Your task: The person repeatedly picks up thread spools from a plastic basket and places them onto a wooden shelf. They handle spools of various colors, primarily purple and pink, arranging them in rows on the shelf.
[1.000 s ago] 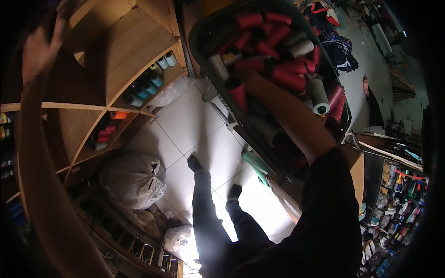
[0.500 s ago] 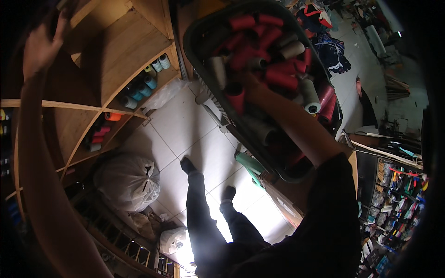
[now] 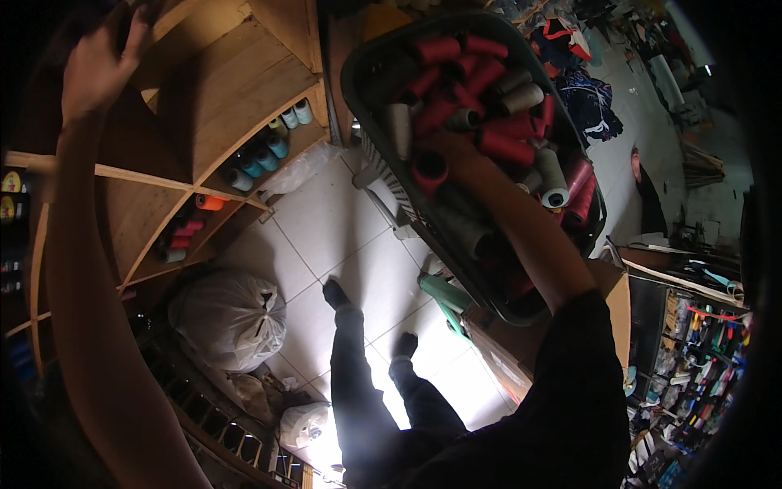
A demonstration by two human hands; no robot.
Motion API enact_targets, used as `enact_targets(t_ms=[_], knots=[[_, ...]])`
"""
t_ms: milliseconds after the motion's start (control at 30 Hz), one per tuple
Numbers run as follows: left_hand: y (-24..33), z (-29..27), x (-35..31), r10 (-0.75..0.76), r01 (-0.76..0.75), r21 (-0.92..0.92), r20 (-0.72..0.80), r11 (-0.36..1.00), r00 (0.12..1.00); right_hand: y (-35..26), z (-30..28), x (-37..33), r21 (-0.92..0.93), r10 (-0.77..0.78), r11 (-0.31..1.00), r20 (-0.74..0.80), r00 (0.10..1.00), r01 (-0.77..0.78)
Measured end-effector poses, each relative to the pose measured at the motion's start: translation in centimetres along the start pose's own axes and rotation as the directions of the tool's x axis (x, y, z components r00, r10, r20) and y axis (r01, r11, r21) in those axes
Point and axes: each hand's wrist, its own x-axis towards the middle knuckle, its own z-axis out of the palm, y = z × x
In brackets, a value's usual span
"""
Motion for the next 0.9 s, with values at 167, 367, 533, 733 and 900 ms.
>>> enact_targets(t_ms=[167,367,533,733,900], knots=[[-1.3,-0.7,-0.3,-0.021,0.020,0.019,0.032,1.000,0.999,-4.3,-10.7,-1.1,0.411,0.275,0.894,-0.181,0.944,-0.181],[-1.0,-0.4,-0.1,0.079,-0.083,-0.085,-0.046,0.993,0.996,-2.6,-15.7,-3.0,0.706,0.320,0.692,-0.487,0.813,0.151],[0.4,-2.2,-0.5,0.089,-0.094,-0.033,-0.115,0.995,0.989,-8.0,-21.8,-0.9,0.860,0.423,0.410,-0.475,0.772,0.304],[2.5,-3.1,-0.3,-0.196,0.193,-0.116,-0.024,0.974,0.980,-15.6,-29.1,6.9,0.585,0.279,0.443,-0.810,0.515,0.680],[1.8,-3.9,0.5,-0.514,0.498,-0.228,-0.011,0.837,0.858,-19.8,-34.0,16.4,0.508,0.186,0.460,-0.857,0.480,0.728]])
